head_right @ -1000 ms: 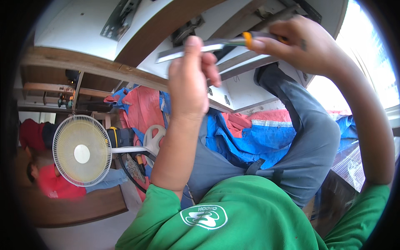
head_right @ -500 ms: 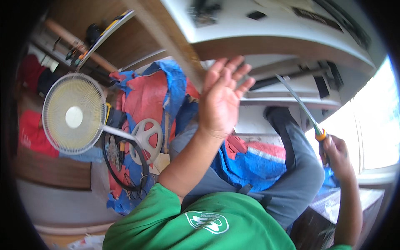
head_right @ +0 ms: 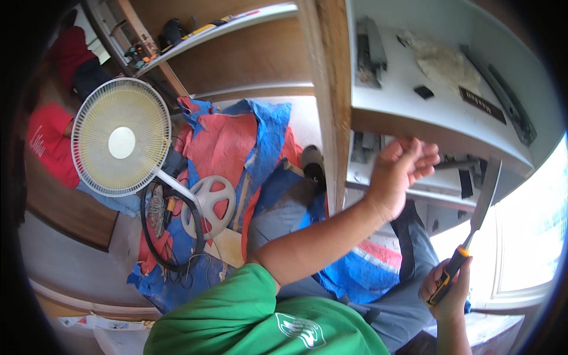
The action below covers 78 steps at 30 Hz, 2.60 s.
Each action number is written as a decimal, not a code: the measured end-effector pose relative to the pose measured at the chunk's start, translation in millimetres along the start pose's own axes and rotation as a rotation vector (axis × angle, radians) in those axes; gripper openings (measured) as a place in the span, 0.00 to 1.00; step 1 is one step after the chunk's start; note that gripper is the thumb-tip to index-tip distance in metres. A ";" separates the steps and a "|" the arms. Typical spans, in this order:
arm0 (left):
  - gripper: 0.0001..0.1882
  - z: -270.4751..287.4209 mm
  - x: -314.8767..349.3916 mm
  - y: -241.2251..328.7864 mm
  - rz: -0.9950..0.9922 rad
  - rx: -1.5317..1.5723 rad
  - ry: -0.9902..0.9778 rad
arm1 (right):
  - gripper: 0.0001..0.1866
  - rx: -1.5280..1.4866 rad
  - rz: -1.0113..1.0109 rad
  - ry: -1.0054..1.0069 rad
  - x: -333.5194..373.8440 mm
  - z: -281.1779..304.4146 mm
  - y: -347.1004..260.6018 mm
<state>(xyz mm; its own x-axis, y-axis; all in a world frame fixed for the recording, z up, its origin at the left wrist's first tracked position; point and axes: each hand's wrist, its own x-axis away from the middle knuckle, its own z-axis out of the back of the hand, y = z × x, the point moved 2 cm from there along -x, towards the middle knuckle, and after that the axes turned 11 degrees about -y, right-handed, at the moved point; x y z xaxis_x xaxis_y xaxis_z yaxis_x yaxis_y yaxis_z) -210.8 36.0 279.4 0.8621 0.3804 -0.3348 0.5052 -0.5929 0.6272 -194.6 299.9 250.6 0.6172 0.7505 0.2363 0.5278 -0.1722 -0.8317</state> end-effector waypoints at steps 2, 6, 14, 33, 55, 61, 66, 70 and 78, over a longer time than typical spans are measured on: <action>0.13 -1.5 -6.1 -7.8 0.034 -0.011 -0.038 | 0.38 -0.051 0.000 0.087 2.8 -4.3 7.6; 0.17 -2.8 -11.8 -14.6 0.108 -0.073 -0.052 | 0.37 -0.124 0.065 0.148 -1.3 -26.8 31.1; 0.21 -17.2 -10.3 -13.1 0.271 -0.078 -0.196 | 0.27 -0.349 0.138 0.143 -9.8 -52.2 68.6; 0.14 130.0 137.1 -37.8 0.517 -0.914 -0.360 | 0.04 0.539 0.497 -0.177 -68.8 90.0 217.2; 0.16 211.6 310.8 -91.4 0.929 -1.553 -0.397 | 0.06 0.195 0.131 0.123 -81.8 118.2 241.5; 0.07 211.5 313.1 -92.7 0.914 -1.621 -0.412 | 0.05 0.183 0.069 0.134 -83.5 123.4 242.6; 0.06 212.3 310.8 -91.7 0.894 -1.569 -0.415 | 0.06 0.152 0.042 0.152 -85.0 123.1 243.8; 0.07 212.4 312.1 -92.6 0.871 -1.589 -0.416 | 0.08 0.106 0.051 0.170 -82.3 119.4 241.9; 0.10 214.9 314.7 -94.0 0.819 -1.616 -0.431 | 0.08 0.128 0.000 0.126 -74.4 107.6 229.8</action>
<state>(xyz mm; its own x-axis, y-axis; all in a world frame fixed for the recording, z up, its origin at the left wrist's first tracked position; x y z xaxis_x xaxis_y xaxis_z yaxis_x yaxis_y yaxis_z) 21.6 58.9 -36.0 0.9207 0.0475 0.3873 -0.2888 0.7504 0.5945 -182.1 273.1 -12.1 0.6900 0.6628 0.2908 0.4543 -0.0838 -0.8869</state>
